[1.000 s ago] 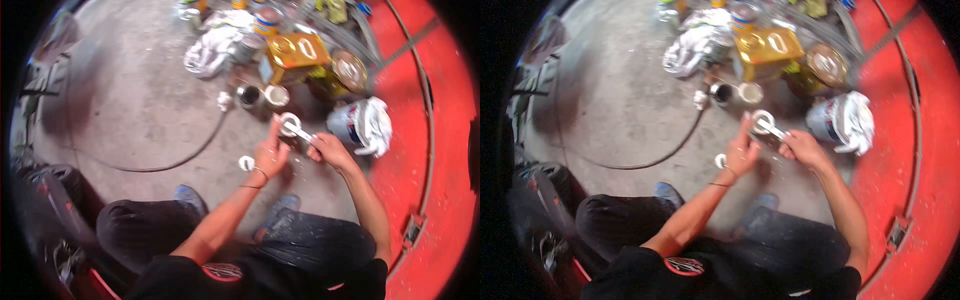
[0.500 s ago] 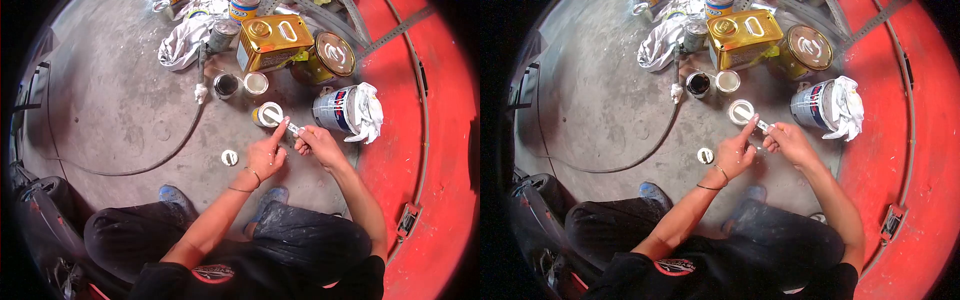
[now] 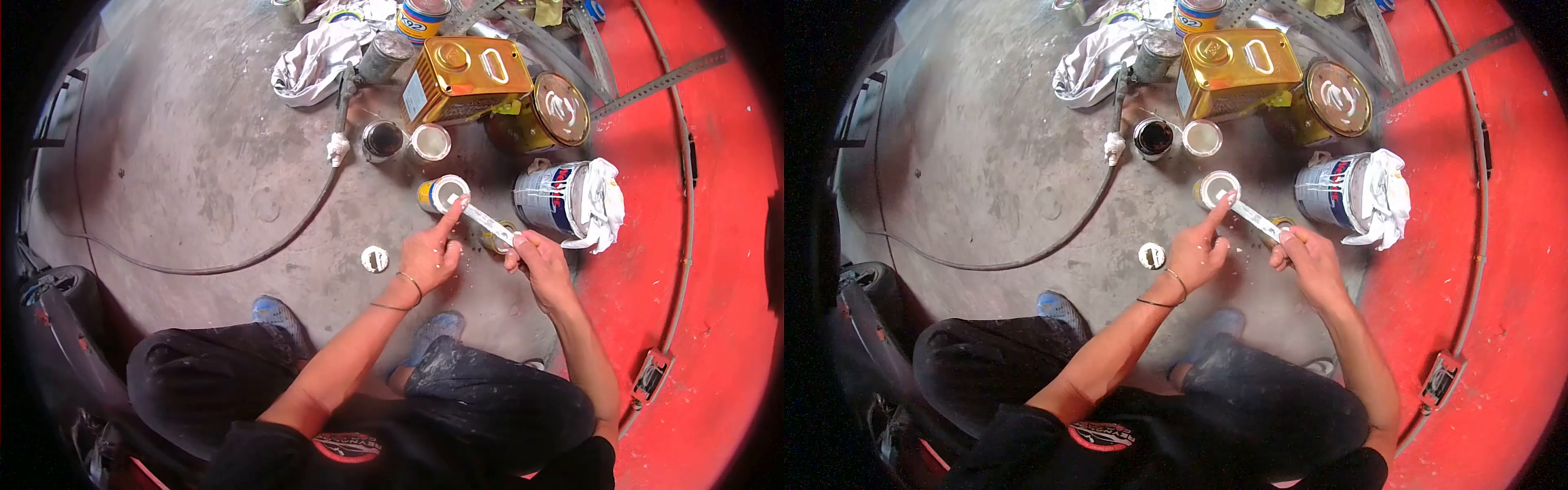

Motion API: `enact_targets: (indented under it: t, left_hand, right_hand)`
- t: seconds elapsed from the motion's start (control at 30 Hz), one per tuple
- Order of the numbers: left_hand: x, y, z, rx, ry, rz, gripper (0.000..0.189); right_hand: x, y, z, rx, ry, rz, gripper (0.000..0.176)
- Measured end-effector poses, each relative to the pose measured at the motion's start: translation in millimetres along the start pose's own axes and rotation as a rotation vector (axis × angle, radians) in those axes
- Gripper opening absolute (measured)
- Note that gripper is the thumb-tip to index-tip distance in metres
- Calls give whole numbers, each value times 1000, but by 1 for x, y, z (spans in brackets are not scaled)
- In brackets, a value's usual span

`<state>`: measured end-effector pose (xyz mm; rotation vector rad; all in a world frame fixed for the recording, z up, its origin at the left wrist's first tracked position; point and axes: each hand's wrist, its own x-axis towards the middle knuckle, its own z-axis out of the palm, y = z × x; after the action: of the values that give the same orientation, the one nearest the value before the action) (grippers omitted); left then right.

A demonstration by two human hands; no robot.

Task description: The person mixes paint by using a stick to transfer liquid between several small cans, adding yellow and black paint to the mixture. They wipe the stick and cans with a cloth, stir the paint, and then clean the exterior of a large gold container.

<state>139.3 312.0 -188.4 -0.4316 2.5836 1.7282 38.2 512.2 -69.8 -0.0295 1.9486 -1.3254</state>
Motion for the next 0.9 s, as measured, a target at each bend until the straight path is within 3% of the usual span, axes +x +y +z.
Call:
enact_targets:
  t: [0.23, 0.33, 0.37, 0.47, 0.57, 0.6, 0.7, 0.9]
  left_hand:
    - [6, -1, -3, 27, 13, -77, 85]
    - [13, -3, -9, -108, 45, -44, 85]
    - [15, -4, -11, -169, 44, -27, 85]
    - [21, 10, -18, -947, -16, -216, 72]
    - [29, 7, -34, -1437, -116, -335, 61]
    - [28, 6, -39, -1554, -124, -360, 58]
    - [27, -2, -45, -1742, -148, -368, 62]
    - [21, -12, -40, -1778, -218, -377, 62]
  right_hand:
    - [1, -12, 2, -282, 65, -7, 34]
    - [9, -35, 8, -482, 116, -71, 31]
    - [15, -38, 11, -622, 132, -174, 30]
    - [37, -39, 21, -947, 187, -479, 23]
    - [67, -27, 36, -1198, 202, -694, 25]
    - [72, -28, 43, -1230, 187, -661, 29]
    - [94, -15, 53, -1311, 230, -799, 26]
    - [102, -14, 66, -1141, 177, -621, 19]
